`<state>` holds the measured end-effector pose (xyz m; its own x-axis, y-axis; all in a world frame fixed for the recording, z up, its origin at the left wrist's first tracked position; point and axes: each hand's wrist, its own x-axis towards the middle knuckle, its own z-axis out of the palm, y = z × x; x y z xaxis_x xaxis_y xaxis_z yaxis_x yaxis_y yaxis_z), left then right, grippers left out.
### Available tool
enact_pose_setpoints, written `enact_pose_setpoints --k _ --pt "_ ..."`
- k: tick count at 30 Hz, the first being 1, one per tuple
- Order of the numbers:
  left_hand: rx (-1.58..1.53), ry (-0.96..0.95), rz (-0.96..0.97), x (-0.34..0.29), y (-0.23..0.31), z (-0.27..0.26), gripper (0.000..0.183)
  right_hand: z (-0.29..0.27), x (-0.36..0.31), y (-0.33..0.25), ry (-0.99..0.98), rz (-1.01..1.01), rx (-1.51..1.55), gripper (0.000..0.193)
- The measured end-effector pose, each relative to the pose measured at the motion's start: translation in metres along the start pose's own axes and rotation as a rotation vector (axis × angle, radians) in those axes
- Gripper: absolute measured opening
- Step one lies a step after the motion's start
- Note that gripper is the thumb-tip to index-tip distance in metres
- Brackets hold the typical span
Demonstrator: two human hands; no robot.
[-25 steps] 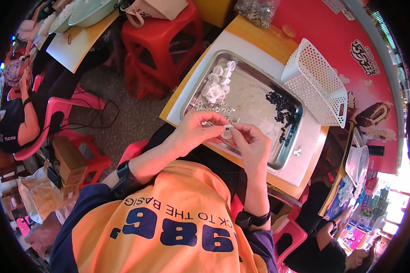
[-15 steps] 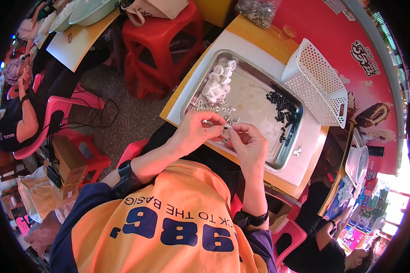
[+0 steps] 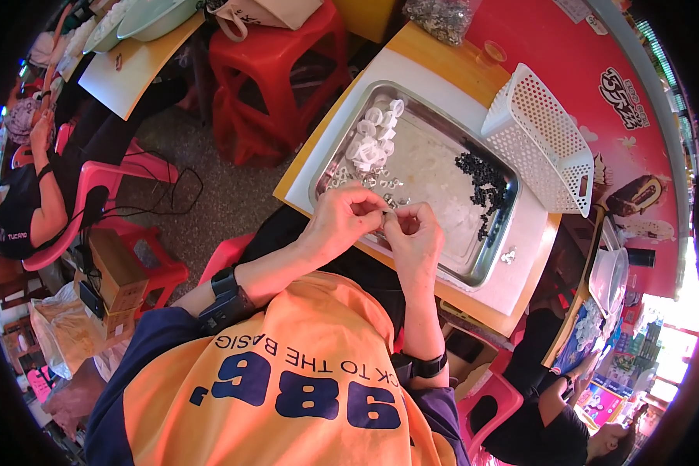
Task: Assembling small white plastic components with metal studs and black bits on a tray.
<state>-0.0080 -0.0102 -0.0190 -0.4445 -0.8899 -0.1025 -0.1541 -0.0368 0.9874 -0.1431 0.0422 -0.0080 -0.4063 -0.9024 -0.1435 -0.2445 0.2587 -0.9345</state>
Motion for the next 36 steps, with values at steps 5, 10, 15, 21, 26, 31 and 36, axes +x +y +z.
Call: enact_pose_setpoints --k 5,10,15,21,26,31,36 --pt "-0.252 -0.034 -0.096 0.002 -0.001 -0.001 0.011 -0.008 0.003 -0.003 -0.060 0.053 0.113 0.011" --pt "-0.134 -0.028 -0.048 0.003 0.002 -0.001 0.011 -0.008 0.000 -0.013 -0.068 0.021 0.076 0.012" --pt "-0.310 -0.131 -0.159 0.007 0.005 -0.013 0.016 -0.013 0.010 -0.014 -0.120 0.101 0.138 0.013" --pt "-0.842 -0.307 -0.404 0.008 0.006 -0.026 0.019 -0.020 0.007 -0.028 -0.181 0.063 0.183 0.016" --pt "-0.747 -0.285 -0.306 0.005 0.010 -0.021 0.021 -0.012 -0.001 -0.030 -0.076 -0.033 -0.014 0.017" --pt "-0.635 -0.239 -0.256 0.000 0.014 -0.021 0.020 -0.007 -0.001 -0.026 -0.011 -0.171 -0.142 0.015" --pt "-0.644 -0.204 -0.211 -0.003 0.016 -0.019 0.019 -0.004 -0.001 -0.022 0.017 -0.146 -0.096 0.014"
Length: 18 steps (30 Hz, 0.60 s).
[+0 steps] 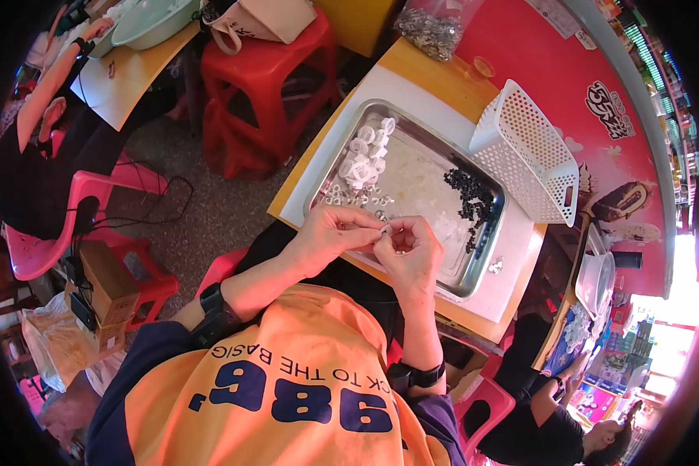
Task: Assembling small white plastic components with metal studs and black bits on a tray.
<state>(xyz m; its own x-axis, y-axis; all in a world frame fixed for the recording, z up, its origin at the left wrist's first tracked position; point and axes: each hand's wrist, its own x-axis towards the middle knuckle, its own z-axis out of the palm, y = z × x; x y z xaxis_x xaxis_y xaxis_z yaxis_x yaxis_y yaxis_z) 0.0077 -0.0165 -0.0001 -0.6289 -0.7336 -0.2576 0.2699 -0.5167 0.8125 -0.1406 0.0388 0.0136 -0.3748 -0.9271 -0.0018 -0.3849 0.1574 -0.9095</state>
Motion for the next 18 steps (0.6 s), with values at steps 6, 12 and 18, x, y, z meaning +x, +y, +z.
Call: enact_pose_setpoints --k 6,12,18 --pt "0.046 0.013 0.007 0.001 -0.003 -0.003 0.020 0.001 0.003 0.004 -0.031 0.084 -0.036 0.013" --pt "0.009 -0.081 -0.042 0.002 0.003 -0.006 0.027 -0.016 0.018 -0.004 -0.163 0.189 0.199 0.012" --pt "-0.145 -0.007 -0.090 -0.001 0.012 -0.017 0.044 -0.113 0.104 -0.025 0.078 0.019 0.200 0.012"
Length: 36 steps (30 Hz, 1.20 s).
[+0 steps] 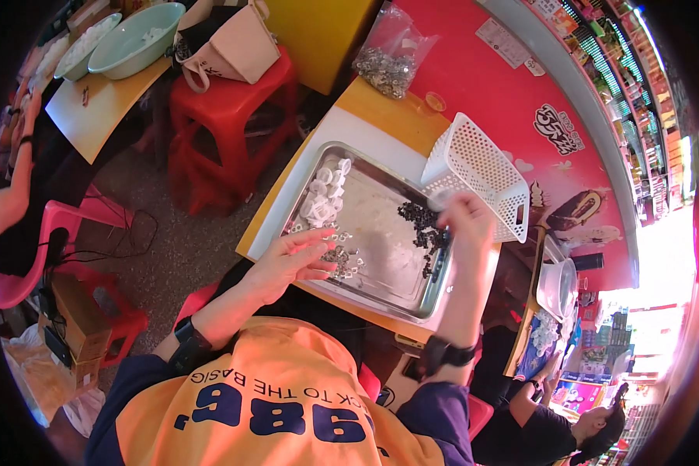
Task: Assembling small white plastic components with metal studs and black bits on a tray.
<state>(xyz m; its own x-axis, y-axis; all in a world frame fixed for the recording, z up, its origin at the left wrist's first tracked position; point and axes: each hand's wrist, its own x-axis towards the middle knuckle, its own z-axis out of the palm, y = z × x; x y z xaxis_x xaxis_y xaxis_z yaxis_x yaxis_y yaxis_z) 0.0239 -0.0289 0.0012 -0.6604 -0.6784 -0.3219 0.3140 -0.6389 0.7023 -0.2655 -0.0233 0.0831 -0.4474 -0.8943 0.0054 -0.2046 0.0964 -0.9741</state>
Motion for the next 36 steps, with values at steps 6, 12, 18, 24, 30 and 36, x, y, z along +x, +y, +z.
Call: enact_pose_setpoints --k 6,12,18,24,30,36 --pt "-0.003 0.045 -0.002 -0.001 -0.006 -0.006 0.040 -0.005 0.048 0.008 0.477 -0.508 -0.567 0.034" --pt "0.061 0.058 0.005 0.000 -0.006 -0.003 0.033 0.113 0.024 0.065 -0.200 -0.320 -0.449 0.024" --pt "0.030 0.122 0.037 -0.004 -0.004 -0.014 0.032 0.125 0.028 0.073 -0.232 -0.132 -0.535 0.022" --pt "-0.038 0.136 0.149 0.003 -0.005 -0.007 0.032 0.100 -0.026 0.048 -0.255 0.252 0.251 0.019" --pt "-0.051 0.040 0.254 0.006 -0.004 0.011 0.038 0.102 -0.080 0.039 -0.265 0.288 0.365 0.018" --pt "-0.086 -0.034 0.192 0.001 -0.008 0.004 0.032 0.088 -0.096 0.042 -0.295 0.328 0.473 0.017"
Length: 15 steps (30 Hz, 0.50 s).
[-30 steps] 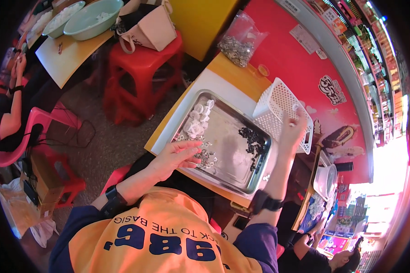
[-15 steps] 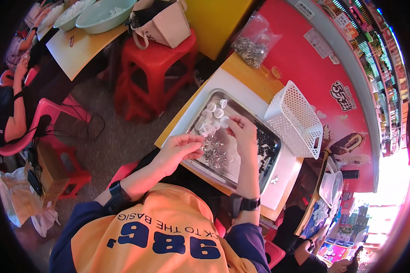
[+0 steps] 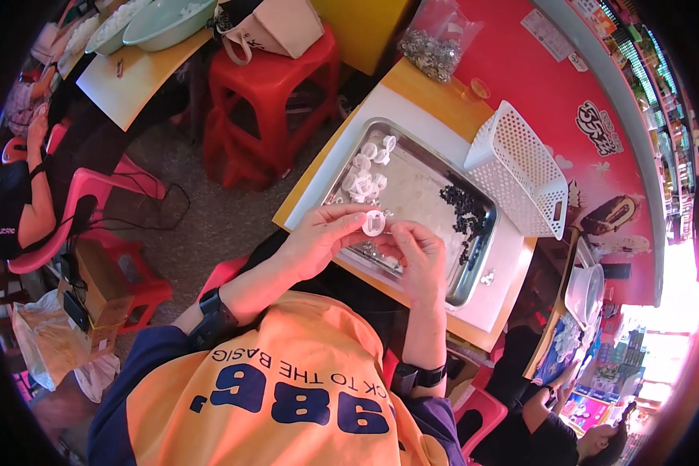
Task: Assembling small white plastic components with metal studs and black bits on a tray.
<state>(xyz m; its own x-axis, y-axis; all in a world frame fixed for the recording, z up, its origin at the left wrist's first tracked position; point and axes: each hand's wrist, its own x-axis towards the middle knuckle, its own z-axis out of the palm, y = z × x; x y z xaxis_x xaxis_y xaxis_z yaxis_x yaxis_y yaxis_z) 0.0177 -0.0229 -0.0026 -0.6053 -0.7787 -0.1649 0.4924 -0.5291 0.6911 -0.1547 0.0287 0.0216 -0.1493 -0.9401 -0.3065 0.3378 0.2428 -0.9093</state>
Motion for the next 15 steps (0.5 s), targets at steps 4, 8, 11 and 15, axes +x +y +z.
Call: enact_pose_setpoints --k 4,8,11,15 --pt "-0.132 0.054 -0.106 -0.009 0.006 -0.005 0.027 -0.028 -0.004 -0.007 0.207 -0.153 -0.342 0.017" --pt "-0.186 0.038 -0.085 -0.019 0.016 -0.012 0.026 -0.055 -0.009 0.000 0.395 -0.290 -0.815 0.015" --pt "-0.156 0.063 -0.077 -0.025 0.017 -0.013 0.026 -0.058 -0.013 0.009 0.289 -0.307 -1.064 0.014" --pt "-0.145 0.083 -0.064 -0.029 0.014 -0.010 0.027 -0.056 -0.011 0.023 0.164 -0.407 -1.107 0.013"
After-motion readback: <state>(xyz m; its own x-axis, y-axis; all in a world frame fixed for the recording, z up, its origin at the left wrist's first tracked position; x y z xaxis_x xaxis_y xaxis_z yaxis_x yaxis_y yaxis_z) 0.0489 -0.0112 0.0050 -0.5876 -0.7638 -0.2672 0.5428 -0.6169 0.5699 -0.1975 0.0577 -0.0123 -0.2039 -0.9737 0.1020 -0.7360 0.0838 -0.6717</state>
